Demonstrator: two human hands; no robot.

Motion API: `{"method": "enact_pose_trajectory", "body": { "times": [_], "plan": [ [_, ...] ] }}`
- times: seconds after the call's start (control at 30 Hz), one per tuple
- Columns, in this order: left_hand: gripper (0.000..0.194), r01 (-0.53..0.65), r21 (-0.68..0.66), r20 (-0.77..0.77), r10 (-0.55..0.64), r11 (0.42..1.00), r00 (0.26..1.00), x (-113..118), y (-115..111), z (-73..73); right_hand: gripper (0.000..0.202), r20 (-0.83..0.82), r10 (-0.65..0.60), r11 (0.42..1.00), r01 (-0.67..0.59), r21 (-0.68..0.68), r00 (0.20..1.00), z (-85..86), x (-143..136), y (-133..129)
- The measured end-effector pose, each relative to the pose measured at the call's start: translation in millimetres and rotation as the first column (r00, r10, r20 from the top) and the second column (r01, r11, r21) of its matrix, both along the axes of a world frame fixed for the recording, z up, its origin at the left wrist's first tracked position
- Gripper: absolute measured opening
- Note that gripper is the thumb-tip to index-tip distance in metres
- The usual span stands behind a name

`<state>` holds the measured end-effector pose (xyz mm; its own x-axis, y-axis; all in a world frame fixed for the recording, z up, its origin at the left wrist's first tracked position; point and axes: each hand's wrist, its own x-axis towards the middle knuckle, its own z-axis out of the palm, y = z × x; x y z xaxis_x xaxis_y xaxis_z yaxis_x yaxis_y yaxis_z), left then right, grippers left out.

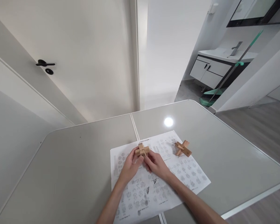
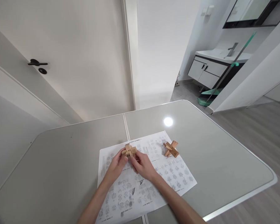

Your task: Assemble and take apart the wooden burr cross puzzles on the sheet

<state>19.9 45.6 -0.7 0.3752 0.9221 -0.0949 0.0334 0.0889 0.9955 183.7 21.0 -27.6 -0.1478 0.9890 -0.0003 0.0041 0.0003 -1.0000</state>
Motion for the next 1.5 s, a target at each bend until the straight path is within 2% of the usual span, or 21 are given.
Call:
{"method": "enact_pose_trajectory", "body": {
  "times": [0.13,0.23,0.33,0.4,0.6,0.7,0.83,0.9,1.07,1.13,1.3,1.5],
  "plan": [
    [0.06,-0.034,-0.05,0.079,0.038,0.998,0.996,3.8,5.3,-7.3,0.04,0.017,-0.006,1.0,0.005,0.031,1.0,0.7,2.9,0.7],
    [0.068,0.048,-0.086,0.144,-0.035,0.995,0.989,-1.3,4.7,-13.5,0.044,-0.129,0.159,0.986,-0.164,-0.031,0.979,6.5,6.7,2.1],
    [0.071,0.133,-0.083,0.214,-0.113,0.988,0.97,-7.5,5.4,-19.7,0.047,-0.272,0.345,0.929,-0.367,-0.035,0.899,12.5,12.0,4.3],
    [0.071,0.159,-0.079,0.261,-0.134,0.984,0.956,-9.9,5.8,-22.6,0.045,-0.306,0.39,0.908,-0.418,-0.028,0.868,14.4,15.0,5.5],
    [0.069,0.186,-0.097,0.337,-0.143,0.978,0.93,-10.8,2.6,-18.4,0.036,-0.249,0.309,0.94,-0.334,-0.065,0.918,5.7,16.1,4.8],
    [0.065,0.149,-0.086,0.305,-0.116,0.985,0.945,-11.1,1.3,-14.8,0.037,-0.201,0.262,0.961,-0.274,-0.033,0.944,0.1,13.8,3.6],
    [0.066,0.094,-0.051,0.274,-0.077,0.994,0.959,-10.9,0.9,-15.9,0.039,-0.158,0.214,0.976,-0.216,0.0,0.964,1.3,11.0,1.3],
    [0.065,0.054,-0.021,0.232,-0.048,0.998,0.971,-9.8,0.3,-16.7,0.035,-0.104,0.157,0.987,-0.158,0.002,0.982,3.1,10.5,0.2],
    [0.061,-0.099,0.075,0.059,0.095,0.992,0.994,-4.9,-2.4,-14.3,0.01,0.026,-0.057,0.998,0.057,0.009,0.998,-0.1,10.6,1.4],
    [0.062,-0.124,0.1,0.044,0.12,0.987,0.992,-3.8,-3.1,-13.6,0.013,-0.002,-0.057,0.998,0.057,-0.003,0.998,-2.9,11.1,2.6],
    [0.059,-0.089,0.105,0.026,0.087,0.99,0.996,-4.8,-3.2,-13.4,0.018,-0.073,0.011,1.0,-0.012,-0.012,0.997,-5.6,12.7,2.3],
    [0.055,-0.092,0.158,-0.095,0.108,0.983,0.99,-7.0,-1.4,-12.9,0.032,-0.233,0.106,0.991,-0.121,-0.049,0.967,2.4,10.5,0.1]
  ]
}}
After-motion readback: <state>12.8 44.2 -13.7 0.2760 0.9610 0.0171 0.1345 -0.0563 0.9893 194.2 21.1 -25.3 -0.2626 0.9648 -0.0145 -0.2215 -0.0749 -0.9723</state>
